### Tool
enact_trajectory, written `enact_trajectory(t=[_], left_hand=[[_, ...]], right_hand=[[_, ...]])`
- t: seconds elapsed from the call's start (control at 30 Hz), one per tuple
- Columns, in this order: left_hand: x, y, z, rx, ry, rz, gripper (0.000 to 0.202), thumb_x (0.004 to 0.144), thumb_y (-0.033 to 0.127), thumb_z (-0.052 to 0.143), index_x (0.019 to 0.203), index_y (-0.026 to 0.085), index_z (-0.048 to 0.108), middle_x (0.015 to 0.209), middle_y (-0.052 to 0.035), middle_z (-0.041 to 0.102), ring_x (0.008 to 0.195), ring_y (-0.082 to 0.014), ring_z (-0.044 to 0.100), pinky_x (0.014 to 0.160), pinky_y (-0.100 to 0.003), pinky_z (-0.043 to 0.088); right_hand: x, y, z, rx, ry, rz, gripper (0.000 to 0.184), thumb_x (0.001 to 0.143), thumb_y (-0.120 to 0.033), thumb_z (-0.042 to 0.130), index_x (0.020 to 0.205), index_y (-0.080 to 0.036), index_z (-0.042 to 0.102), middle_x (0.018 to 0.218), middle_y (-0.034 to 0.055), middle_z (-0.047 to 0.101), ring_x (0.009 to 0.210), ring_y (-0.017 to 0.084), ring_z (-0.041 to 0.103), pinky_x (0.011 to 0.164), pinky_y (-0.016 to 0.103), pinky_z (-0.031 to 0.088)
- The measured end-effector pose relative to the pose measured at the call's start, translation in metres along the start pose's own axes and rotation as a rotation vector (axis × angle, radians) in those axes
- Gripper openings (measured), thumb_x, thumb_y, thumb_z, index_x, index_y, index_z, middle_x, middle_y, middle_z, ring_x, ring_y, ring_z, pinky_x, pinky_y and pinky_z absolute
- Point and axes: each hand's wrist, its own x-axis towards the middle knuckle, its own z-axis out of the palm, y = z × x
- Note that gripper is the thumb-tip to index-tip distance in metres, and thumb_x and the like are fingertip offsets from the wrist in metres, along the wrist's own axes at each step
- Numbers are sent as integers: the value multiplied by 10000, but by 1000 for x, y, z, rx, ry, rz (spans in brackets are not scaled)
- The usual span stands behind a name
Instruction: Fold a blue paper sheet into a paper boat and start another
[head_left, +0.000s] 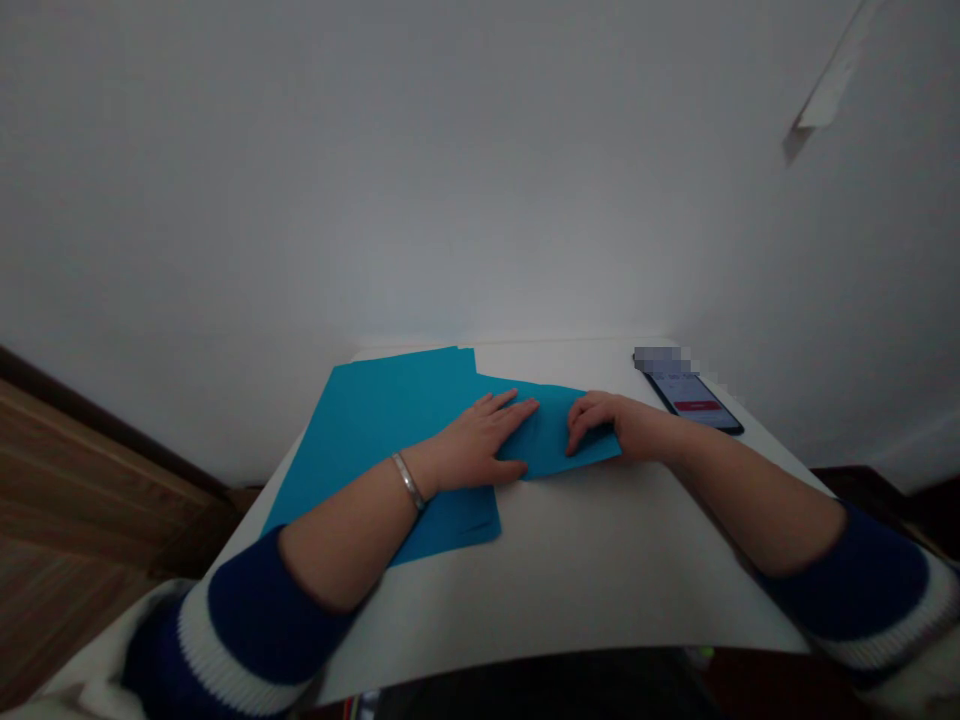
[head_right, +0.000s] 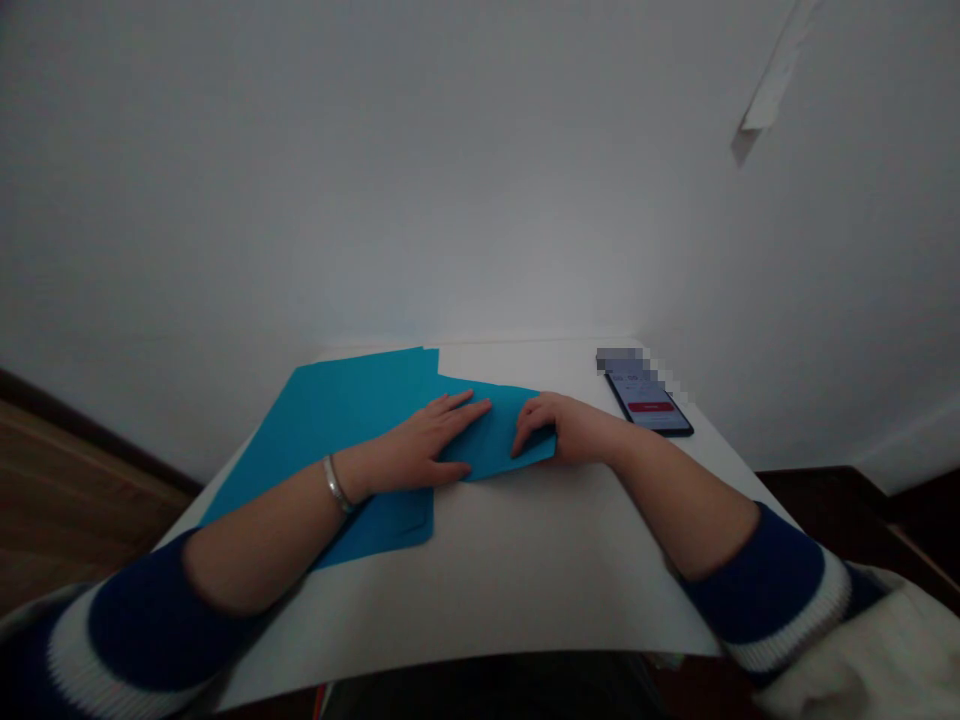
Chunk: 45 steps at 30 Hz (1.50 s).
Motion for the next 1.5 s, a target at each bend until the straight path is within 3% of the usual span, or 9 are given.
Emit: enact_trajectory(t=[0.2, 0.4, 0.63, 0.9, 1.07, 1.5], left_hand=[[1, -1, -3, -2, -40, 59, 839, 808, 454, 604, 1489, 166, 208, 1562, -100, 194, 1444, -296, 126, 1170, -504, 52], [-1, 0, -4, -43, -28, 26, 907, 790, 465, 615, 1497, 152, 142, 1560, -142, 183, 1441, -295, 147, 1169, -505, 64], [-2, 0, -2, -131, 38, 22, 964, 751, 447, 653, 1496, 152, 117, 1561, -164, 167, 1431, -313, 179, 1165, -502, 117], [-2, -2, -1, -90, 51, 29, 921, 766, 460, 644, 1492, 162, 162, 1540, -165, 238, 1412, -304, 245, 1161, -496, 162], [-1, 0, -2, -25, 0, 34, 792, 779, 458, 636, 1443, 173, 311, 1547, -130, 239, 1426, -292, 206, 1168, -486, 132], [-1, 4, -7, 1, -30, 21, 794, 777, 444, 650, 1451, 185, 320, 1559, -118, 201, 1434, -291, 178, 1170, -490, 117]], right_hand=[[-1, 3, 0, 11, 20, 28, 148, 766, -305, 688, 879, -218, 728, 904, 36, 684, 869, 178, 604, 846, 328, 455], [2, 1, 6, -28, 126, 334, 251, 857, -416, 547, 855, -206, 685, 885, 45, 695, 830, 205, 602, 758, 326, 443], [12, -3, 15, -405, 202, 485, 277, 868, -425, 526, 782, -190, 645, 826, 81, 677, 741, 209, 569, 632, 305, 366], [16, -9, 19, -521, 213, 526, 268, 884, -419, 509, 850, -189, 643, 911, 108, 683, 846, 252, 597, 705, 335, 405], [16, -11, 21, -541, 238, 531, 229, 870, -383, 528, 825, -182, 628, 883, 112, 680, 835, 251, 597, 721, 342, 412], [16, -10, 23, -572, 245, 538, 232, 866, -396, 512, 824, -190, 613, 881, 102, 682, 809, 240, 595, 689, 335, 401]])
